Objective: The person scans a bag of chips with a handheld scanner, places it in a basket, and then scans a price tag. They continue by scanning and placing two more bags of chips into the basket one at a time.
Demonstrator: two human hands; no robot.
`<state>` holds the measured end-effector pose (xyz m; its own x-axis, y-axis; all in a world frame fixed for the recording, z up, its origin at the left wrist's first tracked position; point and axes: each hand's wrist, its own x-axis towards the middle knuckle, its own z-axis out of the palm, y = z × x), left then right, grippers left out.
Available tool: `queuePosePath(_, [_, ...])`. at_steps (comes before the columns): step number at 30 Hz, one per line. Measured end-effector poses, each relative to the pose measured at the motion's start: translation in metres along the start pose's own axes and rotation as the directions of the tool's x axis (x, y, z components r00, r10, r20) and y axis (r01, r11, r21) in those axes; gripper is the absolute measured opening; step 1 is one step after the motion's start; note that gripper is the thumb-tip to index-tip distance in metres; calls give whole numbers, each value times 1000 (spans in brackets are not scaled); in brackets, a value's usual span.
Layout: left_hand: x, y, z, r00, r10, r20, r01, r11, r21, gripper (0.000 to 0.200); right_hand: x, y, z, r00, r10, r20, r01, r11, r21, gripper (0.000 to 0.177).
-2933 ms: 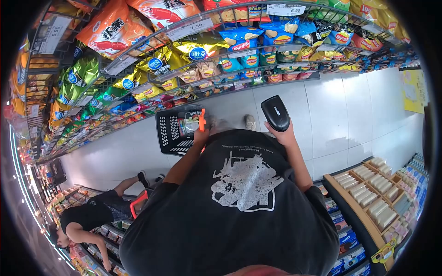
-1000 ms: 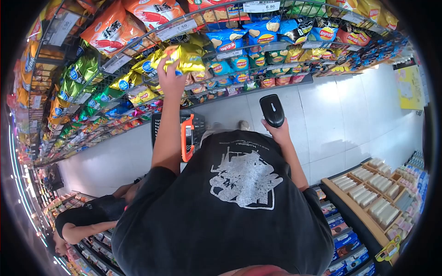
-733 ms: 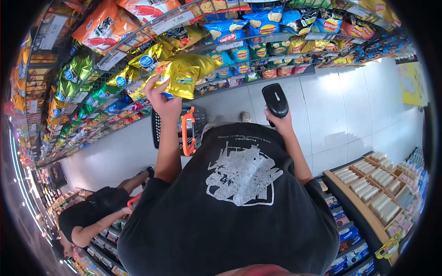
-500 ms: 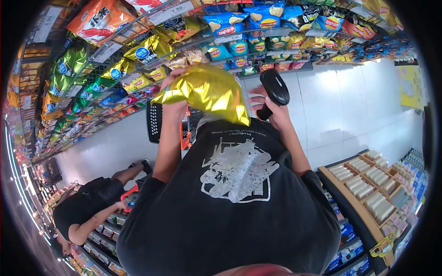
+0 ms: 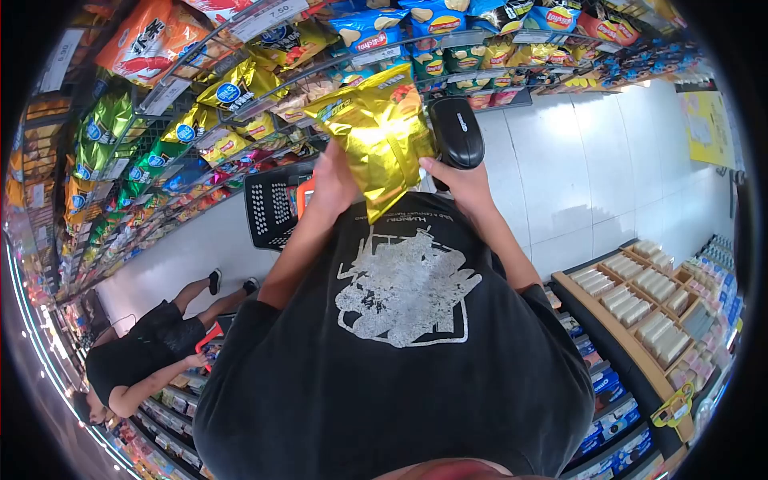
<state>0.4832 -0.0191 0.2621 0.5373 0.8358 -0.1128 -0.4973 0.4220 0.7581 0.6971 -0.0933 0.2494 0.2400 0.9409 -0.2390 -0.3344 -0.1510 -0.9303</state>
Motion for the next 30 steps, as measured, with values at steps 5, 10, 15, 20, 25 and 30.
queuePosePath(5, [0,-26,13,972,-193,-137,208,973,105,57,3,0,-9,996,-33,-82,23,992,-120,47])
queuePosePath(10, [10,-17,12,940,-223,-260,263,956,132,45,6,3,-12,995,89,-46,-93,990,-103,36])
queuePosePath(15, [12,-8,-9,928,-69,-365,88,995,35,39,6,14,-30,992,110,55,-110,994,7,21])
queuePosePath(20, [14,1,-35,878,114,-465,-47,987,154,39,-9,3,-37,947,206,246,-246,958,145,25])
queuePosePath(25, [12,10,-43,840,193,-507,-78,968,238,43,-17,3,-36,910,234,342,-273,959,70,39])
queuePosePath(30, [8,15,-48,843,161,-513,-54,975,217,47,-19,1,-33,890,217,402,-258,965,50,42])
